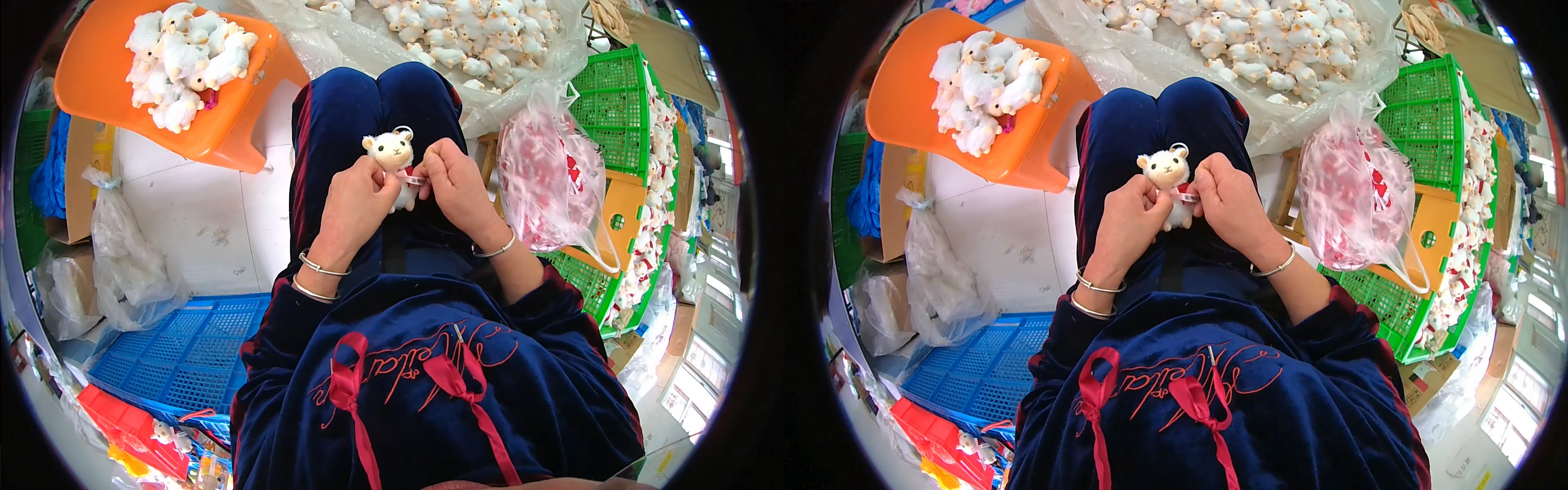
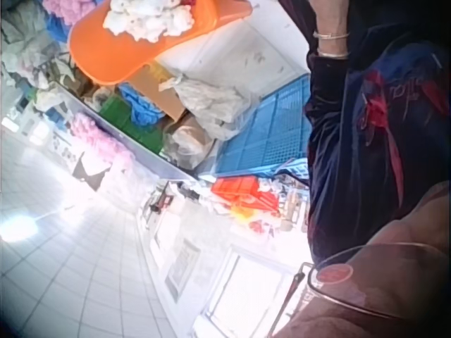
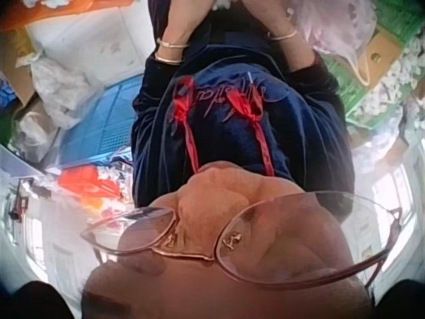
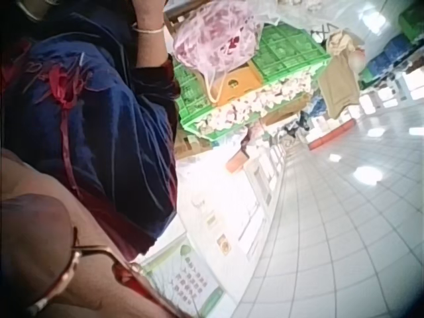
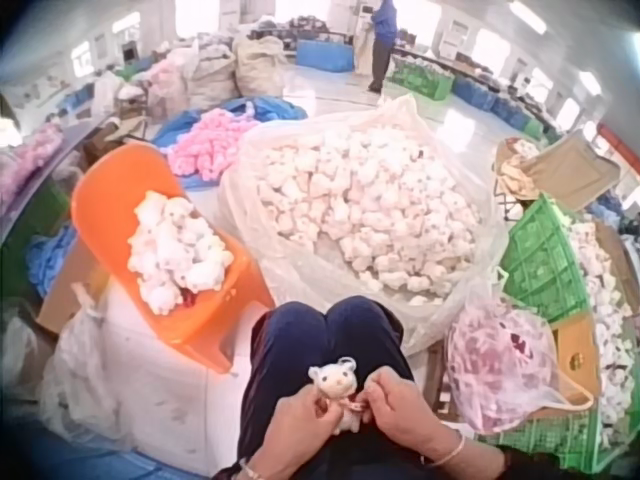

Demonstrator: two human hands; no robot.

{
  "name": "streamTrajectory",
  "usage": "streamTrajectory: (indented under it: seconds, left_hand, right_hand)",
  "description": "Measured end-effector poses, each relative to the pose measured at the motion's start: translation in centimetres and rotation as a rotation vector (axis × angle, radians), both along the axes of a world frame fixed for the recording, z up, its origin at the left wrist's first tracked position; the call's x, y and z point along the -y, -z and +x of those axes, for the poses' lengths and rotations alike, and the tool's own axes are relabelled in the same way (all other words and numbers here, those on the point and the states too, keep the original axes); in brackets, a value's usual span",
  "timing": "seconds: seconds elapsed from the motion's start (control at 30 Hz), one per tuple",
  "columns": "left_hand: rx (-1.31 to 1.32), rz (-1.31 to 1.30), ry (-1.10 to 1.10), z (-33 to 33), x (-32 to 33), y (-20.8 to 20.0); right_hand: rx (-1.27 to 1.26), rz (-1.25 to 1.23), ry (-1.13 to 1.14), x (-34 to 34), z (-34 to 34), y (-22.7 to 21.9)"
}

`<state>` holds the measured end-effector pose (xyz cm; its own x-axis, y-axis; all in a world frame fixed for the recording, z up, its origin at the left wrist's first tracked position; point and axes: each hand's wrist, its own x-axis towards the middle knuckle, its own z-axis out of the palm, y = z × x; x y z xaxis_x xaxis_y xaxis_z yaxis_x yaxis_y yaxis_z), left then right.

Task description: The person ties red ribbons around the necks of small white plush toys. They pick up each toy, wrap the ribbon, and tie a bow by hand, repeating the process for multiple items.

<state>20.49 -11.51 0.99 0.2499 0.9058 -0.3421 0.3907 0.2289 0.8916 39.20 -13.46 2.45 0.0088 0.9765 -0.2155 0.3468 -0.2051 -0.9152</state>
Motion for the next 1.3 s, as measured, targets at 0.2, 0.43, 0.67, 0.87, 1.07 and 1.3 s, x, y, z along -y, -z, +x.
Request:
streamTrajectory:
  seconds: [0.2,0.43,0.67,0.87,1.07,1.3]
  left_hand:
    - [0.223,-0.227,-0.02,-1.0,-0.3,-0.7]
    - [0.178,-0.06,-0.056,0.1,0.2,0.0]
    - [0.075,0.013,-0.014,0.1,0.6,0.7]
    - [0.209,-0.127,-0.034,-0.5,0.8,-0.3]
    - [0.303,-0.178,-0.079,-1.1,0.7,0.0]
    - [0.21,-0.048,-0.01,-1.3,0.7,-0.7]
  right_hand:
    - [-0.03,-0.059,-0.054,-0.4,-0.4,-1.1]
    - [0.233,0.143,-0.118,-0.3,-1.1,-0.1]
    - [0.22,0.171,-0.052,0.3,-1.3,1.0]
    - [0.123,0.088,-0.086,-0.1,-0.9,0.6]
    - [0.085,0.05,-0.107,-0.4,-0.6,0.5]
    - [0.045,0.038,-0.082,-0.4,-0.6,0.7]
